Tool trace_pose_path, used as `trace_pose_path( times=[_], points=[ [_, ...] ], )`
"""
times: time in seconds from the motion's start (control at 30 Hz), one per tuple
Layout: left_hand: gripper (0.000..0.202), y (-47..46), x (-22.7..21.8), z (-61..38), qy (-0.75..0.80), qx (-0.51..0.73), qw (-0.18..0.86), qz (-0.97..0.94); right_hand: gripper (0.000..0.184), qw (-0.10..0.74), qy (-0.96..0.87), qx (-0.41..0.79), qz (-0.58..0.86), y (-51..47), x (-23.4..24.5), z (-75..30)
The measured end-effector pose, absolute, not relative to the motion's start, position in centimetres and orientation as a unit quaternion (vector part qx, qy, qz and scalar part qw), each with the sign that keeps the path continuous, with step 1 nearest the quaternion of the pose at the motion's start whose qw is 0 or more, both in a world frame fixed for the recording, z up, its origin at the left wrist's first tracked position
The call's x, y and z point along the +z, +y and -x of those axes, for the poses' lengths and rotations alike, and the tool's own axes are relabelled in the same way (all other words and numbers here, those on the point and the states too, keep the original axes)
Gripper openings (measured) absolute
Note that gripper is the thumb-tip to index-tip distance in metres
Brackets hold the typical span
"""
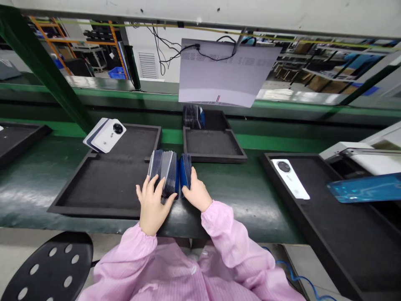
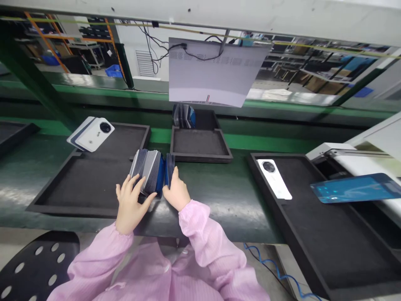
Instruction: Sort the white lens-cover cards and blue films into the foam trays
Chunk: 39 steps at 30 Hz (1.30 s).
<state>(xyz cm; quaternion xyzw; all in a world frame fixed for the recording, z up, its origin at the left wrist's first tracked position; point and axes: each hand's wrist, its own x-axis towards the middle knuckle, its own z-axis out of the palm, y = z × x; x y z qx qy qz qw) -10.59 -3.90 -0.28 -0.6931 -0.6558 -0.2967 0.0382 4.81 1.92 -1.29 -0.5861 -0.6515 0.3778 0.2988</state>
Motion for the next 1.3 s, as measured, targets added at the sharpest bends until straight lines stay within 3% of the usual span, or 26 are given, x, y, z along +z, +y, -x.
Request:
trace_pose_path(
  times=[0.07,0.23,0.37,0.43,0.5,0.57,0.63,0.73,0.8,0.83,0.87,0.93,1.0,1.17,1.3],
  points=[
    [0.051,-3.9,-0.3,10.5,-0.659,-0.296,0.038,0.691,0.076,0.298,-0.645,0.383,0.59,2.1,-1.4,-5.2],
    [0.048,-3.8,0.0,10.2,-0.663,-0.292,0.032,0.689,0.062,0.457,-0.535,0.488,0.517,1.2,-2.9,-8.6],
    [0.051,-4.8,0.8,9.3,-0.648,-0.347,0.015,0.678,0.063,0.505,-0.495,0.479,0.519,-2.2,-3.4,-11.1],
    [0.069,-5.8,1.2,8.3,-0.617,-0.425,-0.063,0.659,0.064,0.501,-0.543,0.4,0.542,-4.5,-3.1,-11.3],
    [0.094,-7.0,1.4,7.1,-0.544,-0.51,-0.244,0.619,0.066,0.473,-0.616,0.318,0.543,-7.0,-2.3,-10.7],
    [0.102,-8.0,1.4,5.9,-0.453,-0.559,-0.434,0.542,0.066,0.421,-0.718,0.276,0.481,-9.1,-1.0,-9.5],
    [0.086,-8.9,1.3,5.5,-0.413,-0.597,-0.519,0.451,0.063,0.352,-0.807,0.272,0.39,-10.3,1.0,-8.4],
    [0.052,-9.8,1.0,6.4,-0.413,-0.642,-0.559,0.324,0.059,0.27,-0.862,0.335,0.268,-9.2,4.2,-7.8],
    [0.047,-10.3,0.9,7.8,-0.386,-0.634,-0.622,0.249,0.044,0.275,-0.833,0.419,0.234,-6.3,5.4,-7.7],
    [0.048,-10.5,0.9,8.5,-0.371,-0.627,-0.649,0.219,0.029,0.307,-0.79,0.455,0.274,-4.3,5.4,-7.5],
    [0.049,-10.8,0.8,9.2,-0.36,-0.622,-0.668,0.195,0.027,0.352,-0.737,0.465,0.341,-2.1,5.1,-7.2],
    [0.05,-11.4,0.5,10.3,-0.35,-0.621,-0.682,0.163,0.04,0.402,-0.651,0.439,0.471,2.3,3.4,-5.9],
    [0.052,-12.0,0.0,11.0,-0.337,-0.622,-0.691,0.147,0.056,0.373,-0.621,0.435,0.535,5.8,1.2,-4.2],
    [0.054,-12.8,-0.8,11.9,-0.324,-0.635,-0.68,0.17,0.077,0.341,-0.615,0.446,0.554,8.5,-2.7,-1.3],
    [0.052,-12.6,-1.2,12.3,-0.308,-0.636,-0.684,0.182,0.083,0.325,-0.607,0.462,0.558,8.0,-3.1,-1.4]
  ],
)
